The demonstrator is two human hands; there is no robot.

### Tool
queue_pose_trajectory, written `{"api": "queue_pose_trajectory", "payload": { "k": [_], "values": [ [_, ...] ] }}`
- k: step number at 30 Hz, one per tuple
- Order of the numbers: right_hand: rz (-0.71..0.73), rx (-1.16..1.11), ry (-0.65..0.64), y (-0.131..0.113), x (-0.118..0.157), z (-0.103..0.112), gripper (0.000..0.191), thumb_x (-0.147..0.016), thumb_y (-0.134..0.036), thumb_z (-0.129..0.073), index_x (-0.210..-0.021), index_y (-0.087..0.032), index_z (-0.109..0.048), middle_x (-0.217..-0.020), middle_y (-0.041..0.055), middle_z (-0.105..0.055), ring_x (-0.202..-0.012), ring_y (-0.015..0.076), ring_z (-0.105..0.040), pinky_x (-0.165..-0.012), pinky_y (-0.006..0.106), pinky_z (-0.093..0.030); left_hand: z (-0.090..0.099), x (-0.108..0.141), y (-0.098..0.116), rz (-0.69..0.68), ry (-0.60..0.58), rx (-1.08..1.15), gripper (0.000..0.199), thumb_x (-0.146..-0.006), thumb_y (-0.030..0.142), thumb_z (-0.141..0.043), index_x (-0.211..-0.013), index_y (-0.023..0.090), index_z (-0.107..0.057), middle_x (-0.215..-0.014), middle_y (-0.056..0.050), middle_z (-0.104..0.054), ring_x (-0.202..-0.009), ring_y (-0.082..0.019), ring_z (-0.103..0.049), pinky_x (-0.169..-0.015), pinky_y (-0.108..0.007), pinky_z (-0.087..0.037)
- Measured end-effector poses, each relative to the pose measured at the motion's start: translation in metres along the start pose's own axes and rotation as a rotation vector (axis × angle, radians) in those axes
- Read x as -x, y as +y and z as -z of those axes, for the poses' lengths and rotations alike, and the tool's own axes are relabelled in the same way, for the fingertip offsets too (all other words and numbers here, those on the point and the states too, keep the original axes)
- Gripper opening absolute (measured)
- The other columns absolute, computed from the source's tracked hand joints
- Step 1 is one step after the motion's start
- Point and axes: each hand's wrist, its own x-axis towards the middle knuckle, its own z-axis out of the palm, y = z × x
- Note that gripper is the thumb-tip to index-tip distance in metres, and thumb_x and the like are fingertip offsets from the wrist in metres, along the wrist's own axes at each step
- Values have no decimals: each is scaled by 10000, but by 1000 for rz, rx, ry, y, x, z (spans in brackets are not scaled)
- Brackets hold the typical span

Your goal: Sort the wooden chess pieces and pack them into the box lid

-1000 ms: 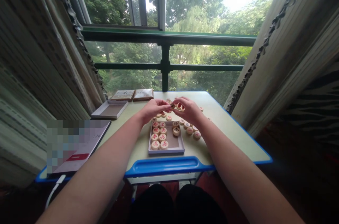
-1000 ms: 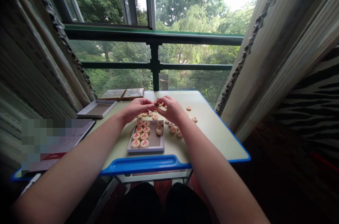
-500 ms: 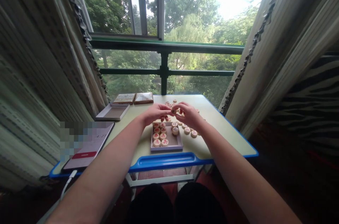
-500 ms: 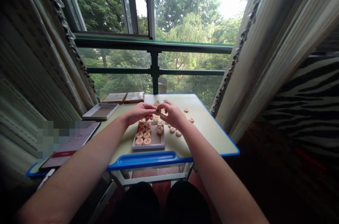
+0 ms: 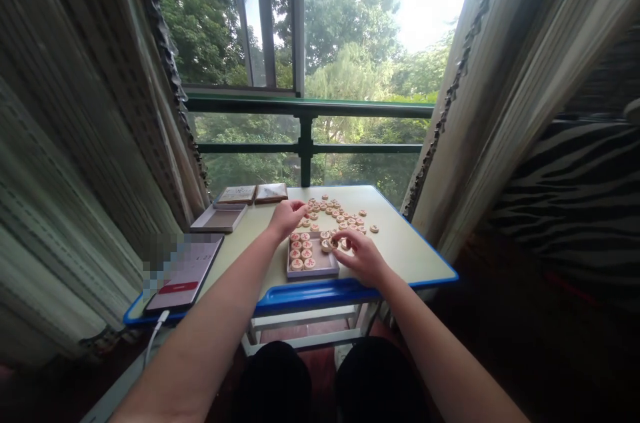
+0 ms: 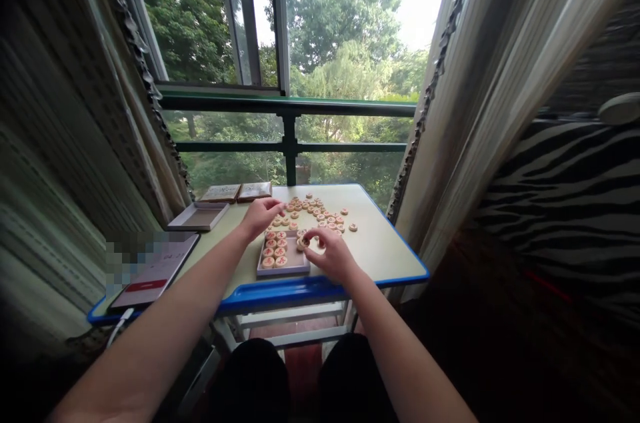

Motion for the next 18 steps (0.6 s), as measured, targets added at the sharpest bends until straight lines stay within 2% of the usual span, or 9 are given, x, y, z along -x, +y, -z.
{"api": "queue_pose_trajectory", "payload": {
  "k": [4, 6, 8, 13, 18],
  "values": [
    [-3, -42, -113, -3, 10, 1, 141, -691, -190, -602, -831, -202, -598, -777, 6, -621, -610, 106, -464, -592, 239, -406, 12, 27, -14, -15, 115, -150, 259, -676, 368, -578, -759, 144, -678, -669, -48, -677, -623, -162, -594, -588, -257, -425],
    [-24, -64, -136, -4, 10, 0, 187, -681, -185, -604, -868, -197, -594, -786, 3, -621, -567, 92, -432, -568, 232, -389, 16, 43, -21, -20, 138, -122, 270, -701, 379, -546, -743, 147, -676, -654, -43, -673, -630, -167, -600, -601, -260, -435],
    [-40, -65, -156, -4, 8, -2, 223, -667, -176, -610, -888, -189, -590, -795, 0, -621, -542, 82, -410, -553, 226, -376, 18, 54, -24, -37, 103, -158, 252, -695, 371, -549, -714, 153, -673, -646, -37, -668, -626, -165, -596, -599, -256, -436],
    [-2, -26, -211, -3, 5, -5, 121, -695, -186, -592, -813, -182, -621, -783, 2, -621, -559, 83, -438, -574, 223, -377, 14, 57, -23, -40, 198, -274, 216, -692, 325, -531, -684, 162, -672, -639, -24, -659, -611, -152, -578, -581, -242, -421],
    [-18, -20, -215, 0, 6, -5, 141, -761, -249, -560, -855, -189, -646, -771, 5, -641, -543, 86, -462, -574, 224, -397, 17, 57, -18, -96, 206, -433, 224, -701, 290, -503, -601, 165, -660, -569, -17, -632, -594, -148, -565, -589, -241, -403]
  ]
}}
